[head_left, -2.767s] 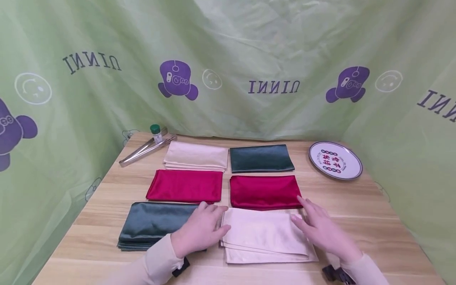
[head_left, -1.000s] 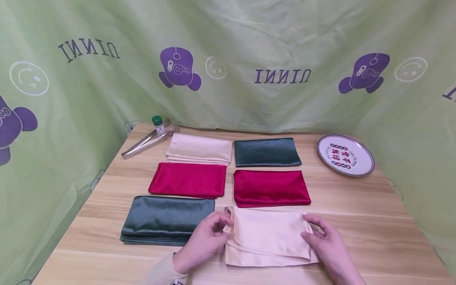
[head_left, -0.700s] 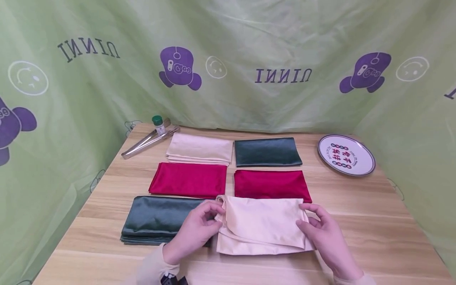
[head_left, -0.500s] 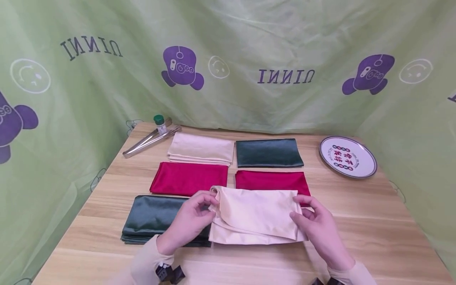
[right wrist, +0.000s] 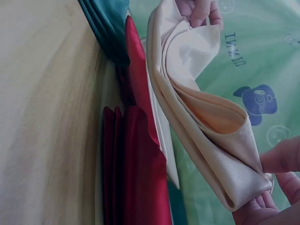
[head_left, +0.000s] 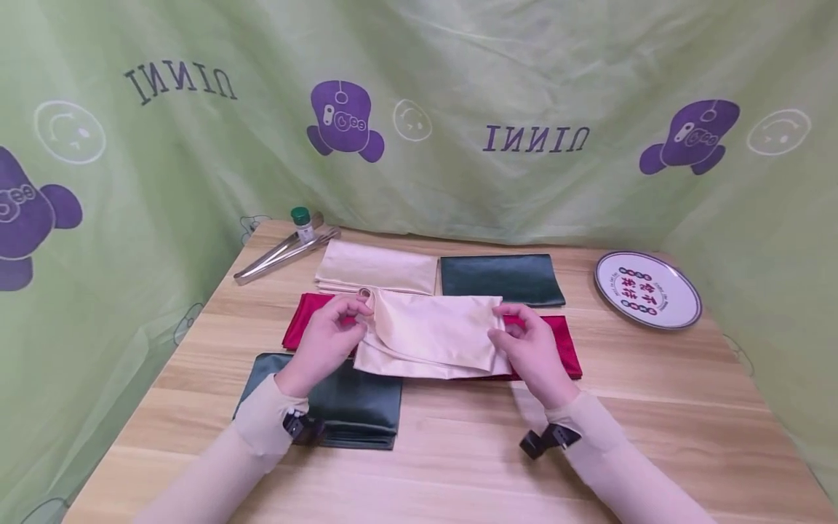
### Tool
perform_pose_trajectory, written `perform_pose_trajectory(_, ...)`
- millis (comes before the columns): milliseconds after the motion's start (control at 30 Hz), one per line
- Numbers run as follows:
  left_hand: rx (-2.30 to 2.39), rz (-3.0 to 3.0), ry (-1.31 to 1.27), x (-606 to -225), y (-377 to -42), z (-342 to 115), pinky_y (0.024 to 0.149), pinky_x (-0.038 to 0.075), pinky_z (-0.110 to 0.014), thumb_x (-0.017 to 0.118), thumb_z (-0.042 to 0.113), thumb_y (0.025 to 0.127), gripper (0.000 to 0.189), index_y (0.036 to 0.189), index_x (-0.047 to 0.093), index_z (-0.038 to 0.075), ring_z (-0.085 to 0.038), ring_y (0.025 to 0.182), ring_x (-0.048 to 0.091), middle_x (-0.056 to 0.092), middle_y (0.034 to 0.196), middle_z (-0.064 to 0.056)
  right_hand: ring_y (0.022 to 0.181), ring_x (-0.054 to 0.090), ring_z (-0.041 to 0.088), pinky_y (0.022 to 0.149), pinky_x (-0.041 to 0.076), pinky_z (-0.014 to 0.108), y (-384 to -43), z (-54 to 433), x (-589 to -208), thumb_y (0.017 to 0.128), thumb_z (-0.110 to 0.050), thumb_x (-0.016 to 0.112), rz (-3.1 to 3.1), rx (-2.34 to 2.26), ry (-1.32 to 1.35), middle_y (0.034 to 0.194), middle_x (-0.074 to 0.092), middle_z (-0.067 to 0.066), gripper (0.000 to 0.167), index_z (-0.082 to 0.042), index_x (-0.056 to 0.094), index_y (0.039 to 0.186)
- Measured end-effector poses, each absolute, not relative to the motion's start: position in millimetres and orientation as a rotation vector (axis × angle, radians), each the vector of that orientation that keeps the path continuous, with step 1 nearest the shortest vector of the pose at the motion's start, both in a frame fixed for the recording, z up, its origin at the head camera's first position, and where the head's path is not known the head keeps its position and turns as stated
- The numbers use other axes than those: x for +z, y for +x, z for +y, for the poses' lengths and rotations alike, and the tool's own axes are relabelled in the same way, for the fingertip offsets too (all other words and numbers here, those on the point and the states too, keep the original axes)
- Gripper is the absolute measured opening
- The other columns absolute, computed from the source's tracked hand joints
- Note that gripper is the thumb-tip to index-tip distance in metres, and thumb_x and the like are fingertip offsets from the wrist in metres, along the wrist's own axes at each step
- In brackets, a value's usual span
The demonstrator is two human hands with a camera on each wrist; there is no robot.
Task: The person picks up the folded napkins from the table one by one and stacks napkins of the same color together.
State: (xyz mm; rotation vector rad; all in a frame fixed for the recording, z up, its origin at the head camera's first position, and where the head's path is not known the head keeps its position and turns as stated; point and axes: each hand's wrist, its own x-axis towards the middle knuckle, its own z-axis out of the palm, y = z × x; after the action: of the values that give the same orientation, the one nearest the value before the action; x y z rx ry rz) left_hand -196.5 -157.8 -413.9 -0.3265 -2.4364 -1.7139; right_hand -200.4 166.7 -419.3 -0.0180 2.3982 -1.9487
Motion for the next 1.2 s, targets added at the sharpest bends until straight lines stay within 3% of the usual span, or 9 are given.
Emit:
perform_pose_trajectory(100,-1.687,-2.453,-0.292,-414.4,-210.0,-164.6,0.091,0.049,-0.039,0.063,-0.006,0.086,0.018,0.102,0.066,0.002,-0.026,0.103,0.060,0.063,0.119,-0.013,0.082,0.061,0.021,0.060,0.048,0.022,-213.4,156.0,-422.7,0.089,-0.006,0.070,2.387,-1.998,-0.032,0.113,0.059,0.014,0.036,-0.008,0.057,0.122)
perform_pose_trajectory(367,-1.703,-2.408,-0.224,-406.2,-239.0,-181.5,0.081,0.045,-0.023,0.055,-0.013,0.084,0.022,0.104,0.063,-0.009,-0.025,0.096,0.056,0.062,0.111,-0.023,0.070,0.057,0.018,0.054,0.046,0.023,-247.9,132.7,-420.5,0.087,-0.004,0.069,2.401,-2.033,-0.040,0.092,0.060,0.016,0.033,-0.008,0.061,0.119)
perform_pose_trajectory(533,-1.692,-2.370,-0.199,-410.8,-267.4,-191.8,0.075,0.045,-0.022,0.055,-0.010,0.082,0.023,0.103,0.064,-0.007,-0.022,0.091,0.056,0.063,0.105,-0.019,0.063,0.054,0.017,0.050,0.045,0.025,-272.5,118.5,-415.1,0.085,-0.004,0.069,2.431,-2.018,-0.036,0.075,0.058,0.013,0.032,-0.009,0.062,0.115)
perform_pose_trajectory(733,-1.615,-2.386,-0.123,-409.4,-296.7,-200.4,0.068,0.043,-0.023,0.053,-0.009,0.080,0.027,0.103,0.066,-0.005,-0.020,0.087,0.054,0.065,0.103,-0.017,0.070,0.060,0.020,0.058,0.050,0.027,-307.1,102.0,-413.2,0.081,-0.001,0.065,2.556,-1.923,-0.043,0.087,0.065,0.015,0.033,-0.007,0.064,0.113)
perform_pose_trajectory(967,-1.502,-2.427,-0.027,-418.0,-330.3,-210.8,0.070,0.041,-0.024,0.053,-0.011,0.078,0.026,0.099,0.067,-0.003,-0.019,0.084,0.053,0.063,0.095,-0.015,0.098,0.054,0.025,0.076,0.047,0.031,-342.3,85.0,-417.7,0.081,0.002,0.062,2.643,-1.807,-0.037,0.118,0.058,0.012,0.033,-0.006,0.064,0.113)
perform_pose_trajectory(1200,-1.459,-2.432,0.015,-425.7,-342.7,-219.2,0.072,0.042,-0.024,0.052,-0.012,0.077,0.026,0.097,0.068,-0.005,-0.021,0.085,0.054,0.064,0.095,-0.016,0.098,0.054,0.026,0.079,0.047,0.033,-364.9,69.6,-430.1,0.079,0.005,0.061,2.711,-1.644,-0.086,0.115,0.061,0.013,0.033,-0.004,0.064,0.111)
